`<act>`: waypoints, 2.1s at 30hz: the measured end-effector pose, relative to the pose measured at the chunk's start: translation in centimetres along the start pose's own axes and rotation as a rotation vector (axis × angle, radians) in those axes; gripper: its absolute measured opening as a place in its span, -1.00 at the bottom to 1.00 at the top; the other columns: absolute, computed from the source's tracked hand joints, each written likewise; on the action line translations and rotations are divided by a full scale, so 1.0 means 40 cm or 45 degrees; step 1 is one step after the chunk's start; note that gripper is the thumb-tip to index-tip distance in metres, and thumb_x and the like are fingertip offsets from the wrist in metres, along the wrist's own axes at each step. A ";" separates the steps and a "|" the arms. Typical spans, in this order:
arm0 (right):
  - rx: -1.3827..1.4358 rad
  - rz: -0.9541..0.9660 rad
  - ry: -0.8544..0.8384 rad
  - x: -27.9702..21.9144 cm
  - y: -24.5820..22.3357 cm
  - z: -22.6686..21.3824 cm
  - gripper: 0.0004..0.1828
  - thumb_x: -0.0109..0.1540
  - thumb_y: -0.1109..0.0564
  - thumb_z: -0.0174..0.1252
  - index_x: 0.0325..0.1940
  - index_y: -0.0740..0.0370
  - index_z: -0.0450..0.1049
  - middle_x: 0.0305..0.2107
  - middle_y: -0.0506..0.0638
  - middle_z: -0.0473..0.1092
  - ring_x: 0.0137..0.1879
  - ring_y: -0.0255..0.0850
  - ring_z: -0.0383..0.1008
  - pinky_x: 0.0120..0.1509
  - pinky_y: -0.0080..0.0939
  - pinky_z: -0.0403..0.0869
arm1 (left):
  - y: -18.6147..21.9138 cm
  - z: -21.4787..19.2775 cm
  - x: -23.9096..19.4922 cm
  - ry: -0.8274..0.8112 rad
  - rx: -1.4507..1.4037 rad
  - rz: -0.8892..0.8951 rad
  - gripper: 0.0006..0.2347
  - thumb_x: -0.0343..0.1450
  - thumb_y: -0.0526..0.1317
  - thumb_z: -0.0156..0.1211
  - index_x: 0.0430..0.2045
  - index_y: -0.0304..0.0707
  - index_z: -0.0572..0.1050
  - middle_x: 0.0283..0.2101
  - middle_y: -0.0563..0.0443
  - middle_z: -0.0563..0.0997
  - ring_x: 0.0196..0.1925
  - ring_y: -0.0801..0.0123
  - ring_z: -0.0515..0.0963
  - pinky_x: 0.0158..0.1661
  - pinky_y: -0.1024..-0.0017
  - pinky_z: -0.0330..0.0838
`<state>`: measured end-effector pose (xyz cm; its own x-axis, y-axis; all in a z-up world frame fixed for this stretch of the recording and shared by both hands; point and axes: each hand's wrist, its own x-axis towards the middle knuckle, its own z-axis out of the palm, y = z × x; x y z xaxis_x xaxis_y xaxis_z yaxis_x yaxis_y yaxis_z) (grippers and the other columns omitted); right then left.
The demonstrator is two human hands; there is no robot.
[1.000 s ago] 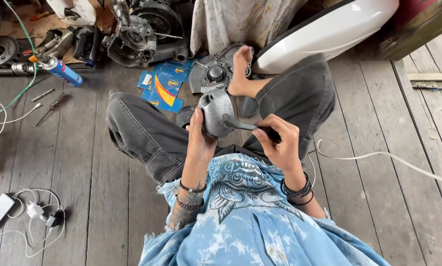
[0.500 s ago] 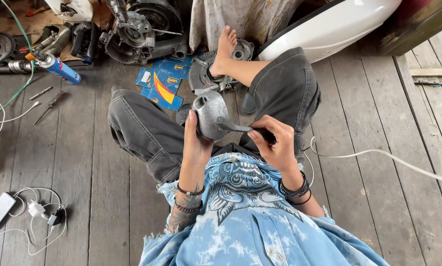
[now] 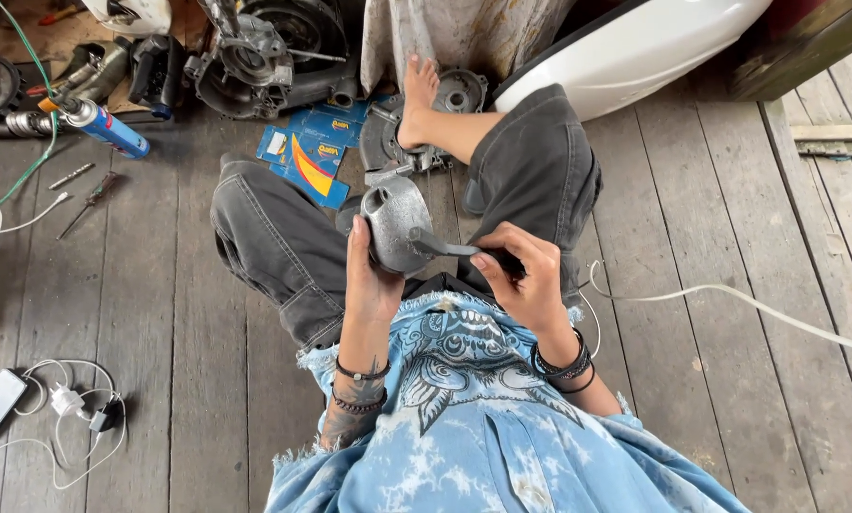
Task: Scraping old gasket material and debris from a motorcycle engine component using a small handheld tool.
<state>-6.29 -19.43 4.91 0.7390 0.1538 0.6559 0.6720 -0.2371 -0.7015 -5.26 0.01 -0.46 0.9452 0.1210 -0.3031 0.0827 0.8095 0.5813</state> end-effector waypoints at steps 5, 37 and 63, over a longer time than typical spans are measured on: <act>-0.008 0.018 0.020 -0.011 0.012 -0.010 -0.85 0.35 0.19 0.20 -0.27 0.32 0.56 -0.60 0.05 0.38 -0.65 -0.30 0.13 -0.59 -0.33 0.14 | 0.015 0.041 -0.029 0.018 0.004 -0.001 -0.65 0.47 0.12 0.12 -0.06 -0.09 0.50 -0.02 -0.18 0.56 0.00 0.05 0.60 0.01 -0.03 0.54; -0.166 -0.041 0.004 0.064 -0.030 -0.044 -0.72 0.36 0.03 0.24 -0.31 0.29 0.58 -0.61 0.03 0.42 -0.66 -0.34 0.20 -0.60 -0.32 0.18 | 0.009 0.097 0.008 -0.212 0.004 -0.159 -0.50 0.47 0.16 0.12 0.07 -0.30 0.40 -0.04 -0.29 0.57 -0.05 0.01 0.65 -0.08 0.10 0.57; -0.177 -0.076 -0.060 0.053 -0.028 -0.068 -0.78 0.31 0.08 0.30 -0.34 0.27 0.59 -0.61 -0.02 0.41 -0.70 -0.35 0.16 -0.62 -0.35 0.21 | 0.025 0.129 -0.026 -0.090 -0.101 -0.283 -0.39 0.41 0.21 0.14 0.18 -0.32 0.35 0.04 -0.28 0.54 0.03 0.11 0.58 0.02 0.10 0.49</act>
<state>-5.62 -21.46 7.85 0.7016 0.2157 0.6791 0.7041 -0.3562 -0.6143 -4.54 -2.26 4.32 0.9264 -0.1035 -0.3621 0.2690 0.8546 0.4441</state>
